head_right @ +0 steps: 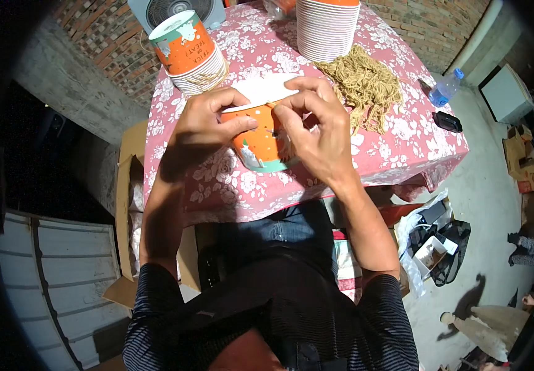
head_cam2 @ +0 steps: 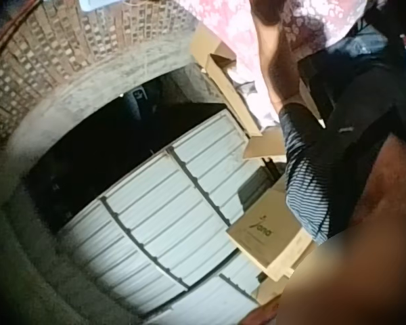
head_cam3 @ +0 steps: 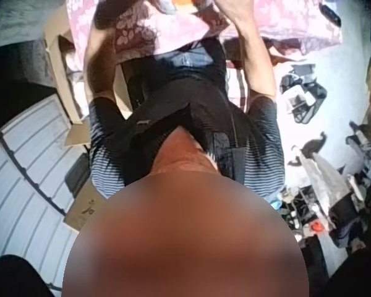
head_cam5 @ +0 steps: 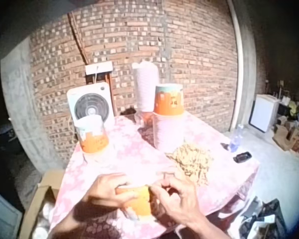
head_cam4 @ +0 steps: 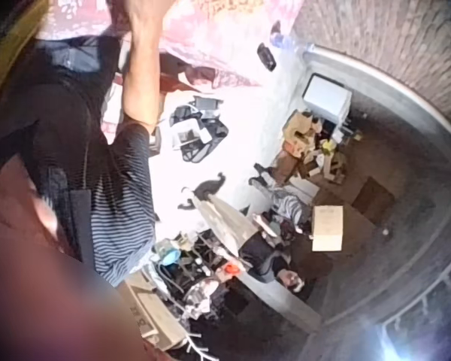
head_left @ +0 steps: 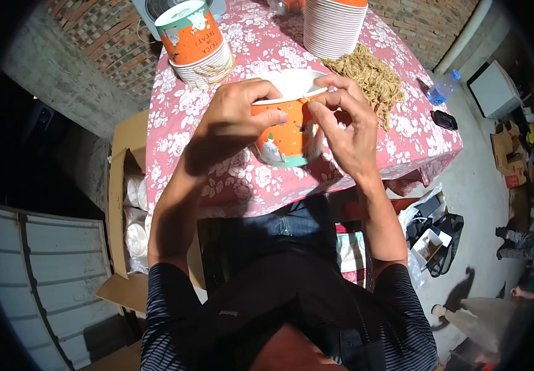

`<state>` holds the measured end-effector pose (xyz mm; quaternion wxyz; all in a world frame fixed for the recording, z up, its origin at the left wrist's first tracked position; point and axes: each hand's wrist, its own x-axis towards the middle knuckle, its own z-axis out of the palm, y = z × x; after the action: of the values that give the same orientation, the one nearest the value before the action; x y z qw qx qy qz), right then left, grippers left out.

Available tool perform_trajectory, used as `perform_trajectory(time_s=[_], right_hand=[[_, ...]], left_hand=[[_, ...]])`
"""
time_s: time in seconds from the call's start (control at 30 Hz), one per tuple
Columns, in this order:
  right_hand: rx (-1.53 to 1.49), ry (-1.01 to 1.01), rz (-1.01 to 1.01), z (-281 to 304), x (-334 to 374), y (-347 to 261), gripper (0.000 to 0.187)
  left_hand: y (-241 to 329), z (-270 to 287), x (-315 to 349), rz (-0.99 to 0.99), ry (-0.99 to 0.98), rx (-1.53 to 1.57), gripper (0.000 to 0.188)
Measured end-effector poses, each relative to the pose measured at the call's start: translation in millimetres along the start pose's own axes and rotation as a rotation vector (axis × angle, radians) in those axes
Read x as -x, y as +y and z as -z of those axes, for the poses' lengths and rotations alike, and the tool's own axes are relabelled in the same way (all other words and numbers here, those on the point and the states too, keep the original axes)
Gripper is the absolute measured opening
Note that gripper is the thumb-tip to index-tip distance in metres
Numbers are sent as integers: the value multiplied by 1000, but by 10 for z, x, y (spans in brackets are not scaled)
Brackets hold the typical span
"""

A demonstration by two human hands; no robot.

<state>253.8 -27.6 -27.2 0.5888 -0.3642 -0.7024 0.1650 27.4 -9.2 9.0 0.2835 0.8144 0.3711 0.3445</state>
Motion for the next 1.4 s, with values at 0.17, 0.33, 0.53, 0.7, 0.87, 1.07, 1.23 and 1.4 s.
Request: perform_trajectory(time_s=[0.17, 0.33, 0.53, 0.7, 0.87, 1.07, 1.23, 1.4], right_hand=[[77, 79, -9, -93, 286, -179, 5], [34, 47, -206, -142, 400, -137, 7], [62, 20, -260, -146, 431, -131, 8], [8, 86, -288, -179, 447, -92, 10], [41, 77, -274, -198, 470, -61, 10], [69, 70, -267, -138, 499, -66, 9], [-9, 83, -337, -140, 543, 20, 8], [-22, 97, -325, -147, 556, 49, 9]], left_hand=[[-15, -134, 110, -92, 112, -142, 26], [59, -244, 157, -31, 152, -149, 45], [106, -344, 180, 16, 131, -164, 49], [147, -378, 193, 22, 118, -174, 49], [83, -419, 206, -47, 93, -229, 49], [152, -239, 133, 120, -170, 65, 40], [12, -297, 70, 72, -174, -40, 39], [-60, -380, -21, -171, -98, -74, 35]])
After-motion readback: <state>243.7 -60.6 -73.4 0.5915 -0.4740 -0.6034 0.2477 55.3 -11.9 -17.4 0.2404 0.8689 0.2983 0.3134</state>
